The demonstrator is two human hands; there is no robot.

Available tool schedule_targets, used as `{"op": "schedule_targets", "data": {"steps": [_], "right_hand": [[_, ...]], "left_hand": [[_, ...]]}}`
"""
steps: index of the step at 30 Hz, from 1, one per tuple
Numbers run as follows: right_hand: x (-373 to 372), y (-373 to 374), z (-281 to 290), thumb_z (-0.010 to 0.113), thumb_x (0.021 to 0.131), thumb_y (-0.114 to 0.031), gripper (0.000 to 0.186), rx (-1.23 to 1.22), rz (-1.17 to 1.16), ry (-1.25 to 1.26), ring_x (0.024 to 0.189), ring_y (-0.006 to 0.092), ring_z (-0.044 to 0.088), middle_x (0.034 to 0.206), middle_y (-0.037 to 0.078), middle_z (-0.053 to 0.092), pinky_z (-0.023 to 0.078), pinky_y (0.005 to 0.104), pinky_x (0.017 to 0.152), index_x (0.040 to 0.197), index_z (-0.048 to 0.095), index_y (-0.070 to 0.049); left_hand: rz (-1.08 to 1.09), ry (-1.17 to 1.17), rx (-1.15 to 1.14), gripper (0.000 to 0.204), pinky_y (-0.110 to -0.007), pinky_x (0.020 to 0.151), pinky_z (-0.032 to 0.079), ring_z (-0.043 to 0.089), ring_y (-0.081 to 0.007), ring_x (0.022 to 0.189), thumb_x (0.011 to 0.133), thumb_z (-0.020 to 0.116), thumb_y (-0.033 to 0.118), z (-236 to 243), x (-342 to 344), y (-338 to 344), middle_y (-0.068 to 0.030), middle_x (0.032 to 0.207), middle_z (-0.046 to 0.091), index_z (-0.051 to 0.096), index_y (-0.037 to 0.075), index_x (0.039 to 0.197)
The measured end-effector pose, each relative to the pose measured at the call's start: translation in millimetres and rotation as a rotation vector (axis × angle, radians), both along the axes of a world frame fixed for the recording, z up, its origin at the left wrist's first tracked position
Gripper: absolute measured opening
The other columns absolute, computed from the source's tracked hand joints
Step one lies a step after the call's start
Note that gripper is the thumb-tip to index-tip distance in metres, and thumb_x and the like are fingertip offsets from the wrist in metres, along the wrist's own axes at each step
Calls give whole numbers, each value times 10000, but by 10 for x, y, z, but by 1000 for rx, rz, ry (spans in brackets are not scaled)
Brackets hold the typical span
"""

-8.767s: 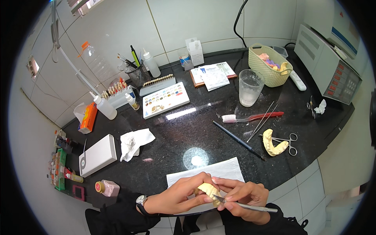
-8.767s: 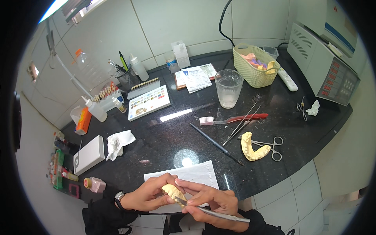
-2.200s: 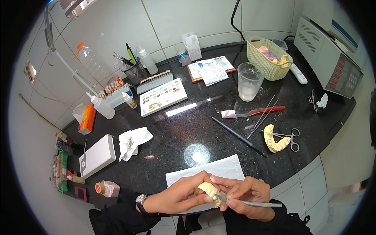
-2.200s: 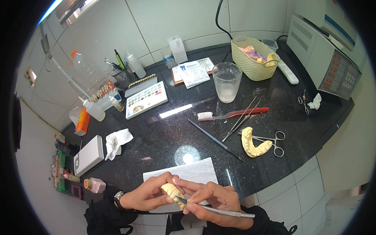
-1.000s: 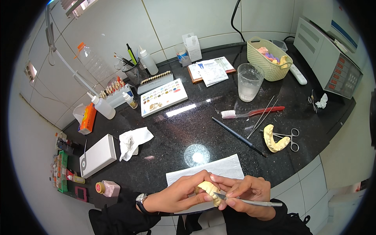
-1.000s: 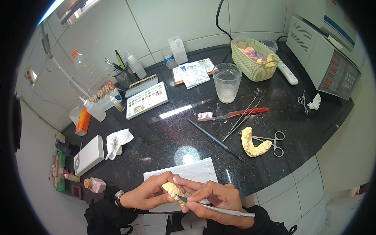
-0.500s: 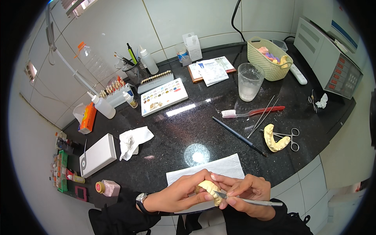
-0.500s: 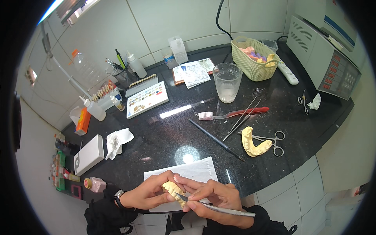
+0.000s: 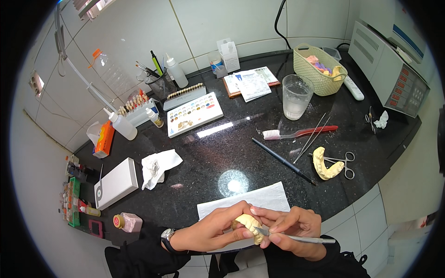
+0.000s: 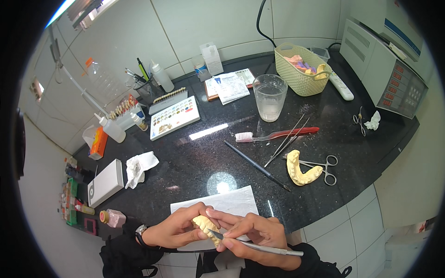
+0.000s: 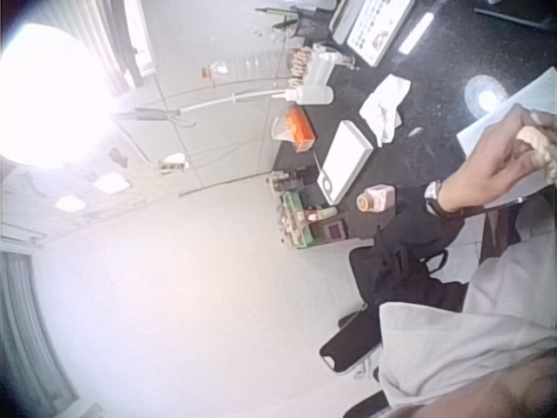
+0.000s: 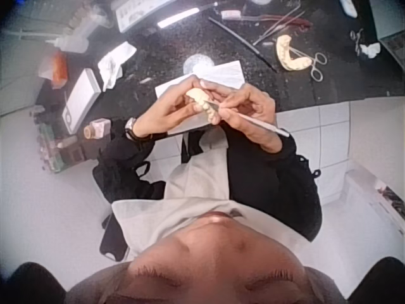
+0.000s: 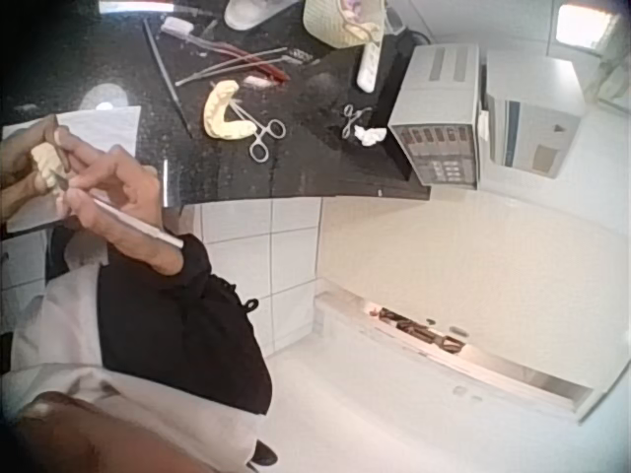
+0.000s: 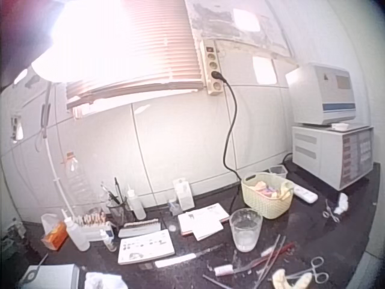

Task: The person uses a small metal tool to shave material from a yellow dental mold while holding it over a white paper.

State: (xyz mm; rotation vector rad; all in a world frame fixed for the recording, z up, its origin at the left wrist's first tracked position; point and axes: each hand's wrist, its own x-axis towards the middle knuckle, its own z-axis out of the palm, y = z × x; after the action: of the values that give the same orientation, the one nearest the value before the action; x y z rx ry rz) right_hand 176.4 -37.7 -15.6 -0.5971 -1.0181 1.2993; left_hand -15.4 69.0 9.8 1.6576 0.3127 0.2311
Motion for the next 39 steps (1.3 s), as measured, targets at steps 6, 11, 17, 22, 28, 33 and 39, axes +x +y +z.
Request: {"op": "schedule_targets", "data": {"steps": [6,11,17,22,28,33,39], "right_hand": [[43,13,21,606,873,-25,79,4,39,-43,1227,404,441,861,197,683,389,475,1017,930,551,-21],[-4,-14,34,597,874,-14,75,-45,12,28,1233,403,430,877,215,678,403,477,1006,925,543,-20],[0,0,1,591,875,-10,72,-26,17,28,1243,399,415,891,234,672,406,480,1005,922,537,-20],[0,-19,4,600,866,1,85,-20,4,24,1237,396,425,884,230,674,411,474,1000,924,540,-16],[19,-15,27,608,860,3,90,5,7,-78,1240,396,429,886,223,678,419,460,991,941,569,4],[67,-6,125,625,826,45,67,-41,24,-96,1161,409,494,850,269,661,421,477,984,871,581,23],[98,-17,101,617,854,3,80,-74,84,-88,1225,394,440,885,250,668,410,463,996,922,573,6]], "left_hand": [[44,10,-42,287,-264,689,383,496,-99,819,926,573,278,27,30,-24,-52,903,507,483,22,1020],[11,-1,2,245,-291,730,420,545,-121,876,948,531,223,-5,3,-9,-55,948,543,488,41,1106],[30,55,-56,280,-272,695,394,512,-111,828,924,575,277,36,7,-14,-58,917,529,488,26,1012],[45,9,-15,277,-276,675,393,517,-115,787,923,577,279,79,52,-24,-56,878,534,486,28,997],[38,57,22,270,-283,645,381,510,-119,750,919,583,280,78,31,-4,-54,843,530,480,36,972],[-31,52,69,238,-290,663,417,549,-146,764,934,557,227,55,19,21,-72,864,557,477,29,1041],[-30,57,70,240,-297,672,423,561,-157,775,936,552,227,49,19,20,-73,877,568,478,29,1049]]}}
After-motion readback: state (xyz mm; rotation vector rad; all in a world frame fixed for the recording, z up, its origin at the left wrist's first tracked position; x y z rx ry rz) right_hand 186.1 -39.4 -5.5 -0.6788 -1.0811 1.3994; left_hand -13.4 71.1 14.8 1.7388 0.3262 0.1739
